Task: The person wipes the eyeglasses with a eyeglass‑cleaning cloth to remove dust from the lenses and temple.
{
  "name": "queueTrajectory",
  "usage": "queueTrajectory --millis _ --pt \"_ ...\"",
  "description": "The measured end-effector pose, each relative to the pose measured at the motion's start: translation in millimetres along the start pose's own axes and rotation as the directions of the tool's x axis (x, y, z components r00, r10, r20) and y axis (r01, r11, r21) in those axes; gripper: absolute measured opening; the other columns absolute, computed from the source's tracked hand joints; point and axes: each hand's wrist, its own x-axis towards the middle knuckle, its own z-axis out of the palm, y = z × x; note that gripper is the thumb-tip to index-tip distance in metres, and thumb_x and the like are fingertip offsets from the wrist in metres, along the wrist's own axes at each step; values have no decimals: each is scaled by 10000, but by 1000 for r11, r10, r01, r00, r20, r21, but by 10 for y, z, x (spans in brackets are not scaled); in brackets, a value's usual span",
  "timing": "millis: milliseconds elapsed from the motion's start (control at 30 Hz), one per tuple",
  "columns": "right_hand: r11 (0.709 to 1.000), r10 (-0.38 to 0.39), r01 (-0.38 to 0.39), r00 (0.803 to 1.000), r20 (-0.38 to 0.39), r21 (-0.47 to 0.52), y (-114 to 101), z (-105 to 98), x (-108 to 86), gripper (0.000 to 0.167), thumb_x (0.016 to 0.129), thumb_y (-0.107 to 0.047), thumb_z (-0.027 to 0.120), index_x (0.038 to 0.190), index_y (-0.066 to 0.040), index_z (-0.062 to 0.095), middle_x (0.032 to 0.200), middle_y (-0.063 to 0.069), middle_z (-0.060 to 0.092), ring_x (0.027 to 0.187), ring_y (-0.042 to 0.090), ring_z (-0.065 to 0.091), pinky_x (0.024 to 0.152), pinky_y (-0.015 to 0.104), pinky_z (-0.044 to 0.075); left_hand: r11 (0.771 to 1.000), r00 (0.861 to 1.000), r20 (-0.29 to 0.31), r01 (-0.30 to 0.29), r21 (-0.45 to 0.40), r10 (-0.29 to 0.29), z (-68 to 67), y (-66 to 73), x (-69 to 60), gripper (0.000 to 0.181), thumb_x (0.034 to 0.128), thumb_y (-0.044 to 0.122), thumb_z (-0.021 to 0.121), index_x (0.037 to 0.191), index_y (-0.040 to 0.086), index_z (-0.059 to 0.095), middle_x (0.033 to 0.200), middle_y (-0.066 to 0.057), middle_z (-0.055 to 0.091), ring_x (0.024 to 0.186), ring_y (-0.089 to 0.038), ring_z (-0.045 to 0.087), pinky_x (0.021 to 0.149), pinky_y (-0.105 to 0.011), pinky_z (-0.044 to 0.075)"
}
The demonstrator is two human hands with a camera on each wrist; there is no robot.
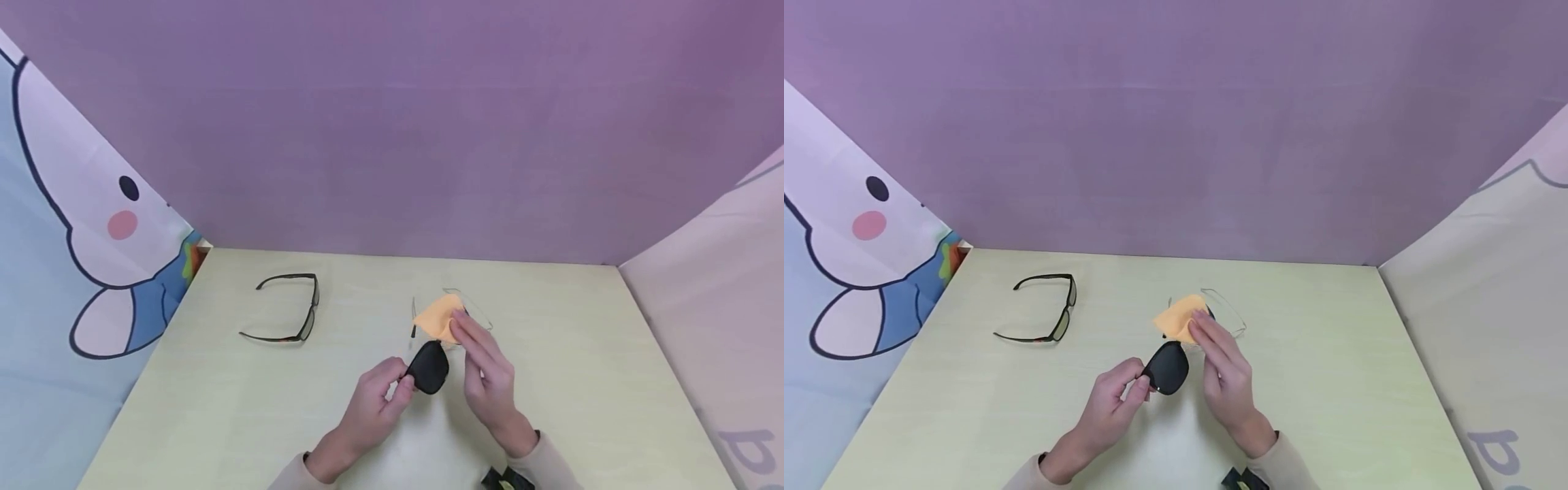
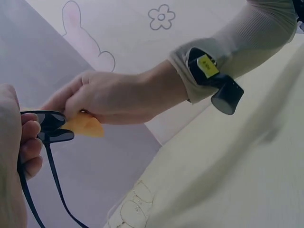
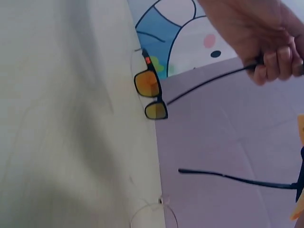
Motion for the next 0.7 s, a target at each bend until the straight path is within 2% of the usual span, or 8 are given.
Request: queueTrajectory --millis 67,233,400,500,700 --pt "998 20 -19 1000 11 -53 44 -24 -22 271 1017 113 452 1140 188 682 1232 326 665 1308 291 607 1106 323 474 1000 1000 3 -13 1 13 1 3 1 193 918 -57 583 847 121 597 767 13 592 712 -67 533 656 -112 454" --pt "990 77 -62 991 112 -126 83 -72 -66 311 1050 44 430 1196 147 683 1266 304 660 1341 264 581 1121 317 455 999 999 -4 -39 8 40 -5 18 6 210 894 -69 580 836 132 596 763 12 601 710 -75 543 668 -109 463" --pt "998 9 2 982 188 -56 46 -65 -91 332 1061 31 405 1211 133 684 1304 269 657 1352 264 572 1128 313 449 1000 1000 1 -14 2 14 -19 23 9 194 910 -59 577 839 121 593 761 7 593 717 -65 530 642 -117 459" --pt "1000 -12 15 980 200 -13 72 -71 -82 326 1016 97 423 1213 134 681 1320 263 653 1350 271 575 1128 326 451 1000 1000 5 -16 1 16 -19 17 0 185 913 -56 581 847 116 599 770 2 597 725 -67 532 639 -122 460" --pt "987 154 -146 976 151 -63 217 -164 -74 457 839 279 474 1203 115 697 1277 262 677 1336 232 587 1083 243 476 998 999 -1 -49 27 49 16 23 -25 203 889 -67 583 834 128 595 773 10 596 720 -79 544 653 -127 471"
